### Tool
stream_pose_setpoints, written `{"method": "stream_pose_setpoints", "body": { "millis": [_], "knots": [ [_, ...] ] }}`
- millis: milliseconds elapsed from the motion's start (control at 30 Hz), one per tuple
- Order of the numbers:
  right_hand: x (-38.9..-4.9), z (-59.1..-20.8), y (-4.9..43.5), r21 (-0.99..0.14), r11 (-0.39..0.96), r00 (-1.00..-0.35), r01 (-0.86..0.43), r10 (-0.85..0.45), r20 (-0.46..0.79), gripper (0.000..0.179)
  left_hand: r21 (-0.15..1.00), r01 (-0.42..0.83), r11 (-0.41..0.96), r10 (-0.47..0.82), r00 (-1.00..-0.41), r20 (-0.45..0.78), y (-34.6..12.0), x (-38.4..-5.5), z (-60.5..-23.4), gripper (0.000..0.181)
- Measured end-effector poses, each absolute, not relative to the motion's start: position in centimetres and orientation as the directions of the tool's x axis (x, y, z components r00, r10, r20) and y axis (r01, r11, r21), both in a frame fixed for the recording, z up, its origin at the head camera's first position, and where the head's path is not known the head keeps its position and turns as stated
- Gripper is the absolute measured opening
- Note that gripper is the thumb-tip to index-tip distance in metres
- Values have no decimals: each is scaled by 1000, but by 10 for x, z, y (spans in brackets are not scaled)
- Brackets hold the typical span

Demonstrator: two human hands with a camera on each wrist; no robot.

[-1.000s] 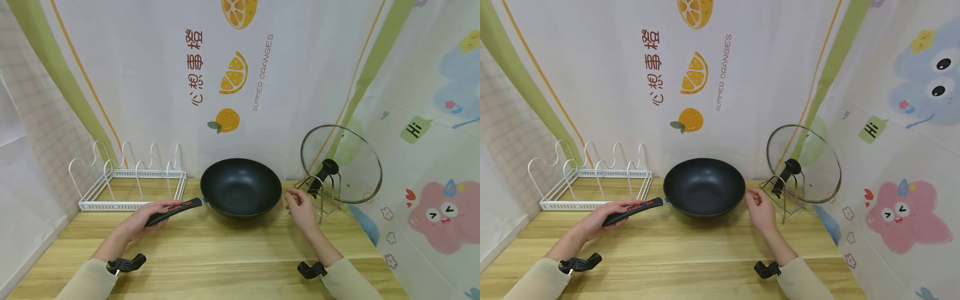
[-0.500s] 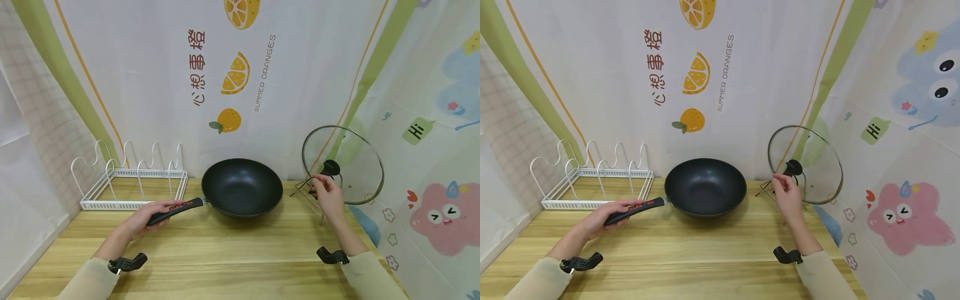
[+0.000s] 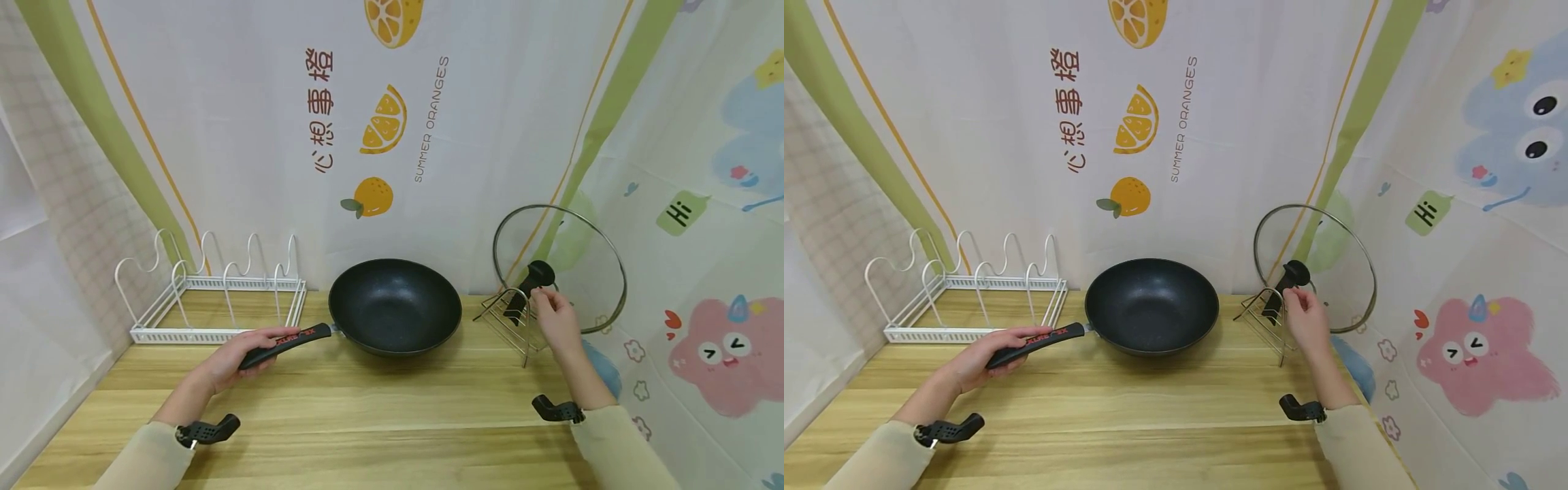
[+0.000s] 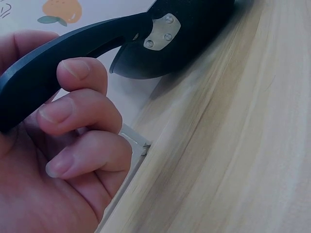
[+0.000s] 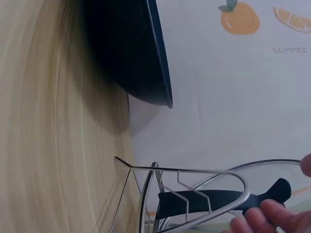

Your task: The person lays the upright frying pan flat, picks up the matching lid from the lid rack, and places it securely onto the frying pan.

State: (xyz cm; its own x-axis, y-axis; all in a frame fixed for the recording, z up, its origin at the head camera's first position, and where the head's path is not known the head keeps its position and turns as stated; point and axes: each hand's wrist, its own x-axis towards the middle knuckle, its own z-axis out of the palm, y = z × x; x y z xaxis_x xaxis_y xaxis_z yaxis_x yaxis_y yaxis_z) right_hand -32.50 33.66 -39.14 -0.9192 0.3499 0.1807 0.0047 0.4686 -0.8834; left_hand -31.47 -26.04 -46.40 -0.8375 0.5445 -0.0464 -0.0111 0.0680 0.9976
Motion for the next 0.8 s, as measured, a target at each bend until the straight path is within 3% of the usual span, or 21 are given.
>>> {"method": "stream_pose_setpoints", "body": {
  "millis": [200,567,700,800],
  "knots": [
    [-329,-396,344,-854,514,-951,85,298,85,76,998,-17,65,541,-839,-49,-260,-315,-464,46],
    [-354,-404,353,-927,333,-978,175,164,-126,98,998,-12,59,563,-825,-43,-260,-316,-461,45],
    [-365,-404,354,-959,221,-982,176,106,-155,92,999,-21,49,563,-825,-46,-260,-316,-462,45],
    [-372,-405,357,-979,118,-985,165,69,-158,76,999,-22,47,562,-826,-45,-260,-316,-463,45]
  ]
}}
